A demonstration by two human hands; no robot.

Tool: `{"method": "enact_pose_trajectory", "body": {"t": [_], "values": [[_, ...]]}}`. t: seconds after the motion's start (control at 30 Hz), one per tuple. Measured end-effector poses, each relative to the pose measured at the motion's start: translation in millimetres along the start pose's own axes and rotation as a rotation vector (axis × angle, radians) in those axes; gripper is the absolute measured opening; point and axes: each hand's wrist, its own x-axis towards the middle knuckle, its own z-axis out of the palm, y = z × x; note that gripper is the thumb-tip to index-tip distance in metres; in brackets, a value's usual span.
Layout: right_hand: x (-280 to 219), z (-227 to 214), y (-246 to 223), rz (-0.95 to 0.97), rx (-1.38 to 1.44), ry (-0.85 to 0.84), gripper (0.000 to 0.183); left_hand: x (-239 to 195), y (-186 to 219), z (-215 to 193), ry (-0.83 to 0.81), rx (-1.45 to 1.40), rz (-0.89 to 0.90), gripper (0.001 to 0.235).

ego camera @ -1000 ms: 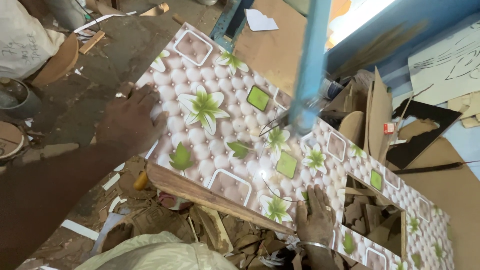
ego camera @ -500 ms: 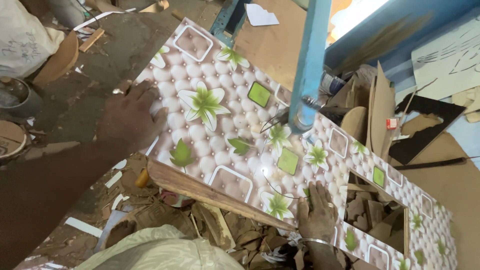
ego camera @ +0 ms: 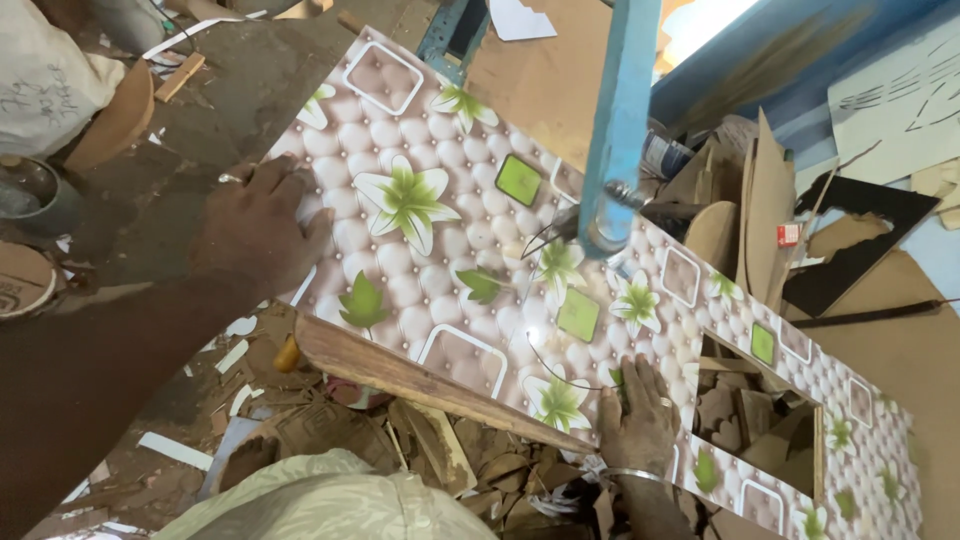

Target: Use a scroll saw to cut complex patterns and shapes into a decorative wooden panel.

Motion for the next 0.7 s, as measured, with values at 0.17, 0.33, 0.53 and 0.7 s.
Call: {"method": "enact_pose_trajectory", "body": {"t": [0.17, 0.33, 0.53, 0.7], "values": [[-1.4, 2.3, 4.3, -0.013, -0.002, 0.000, 0.064, 0.7, -3.5, 3.8, -0.016, -0.009, -0.004, 0.052], [-1.4, -1.3, 2.7, -0.012, 0.015, 0.002, 0.063, 3.1, -1.2, 3.0, -0.015, -0.016, -0.033, 0.054], [0.9, -2.1, 2.9, -0.027, -0.013, -0.013, 0.064, 4.7, -5.5, 9.1, -0.065, 0.016, -0.030, 0.050], [0.3, -5.0, -1.7, -0.054, 0.050, 0.043, 0.062, 6.4, 2.7, -2.4, -0.133, -0.014, -0.079, 0.056]]}}
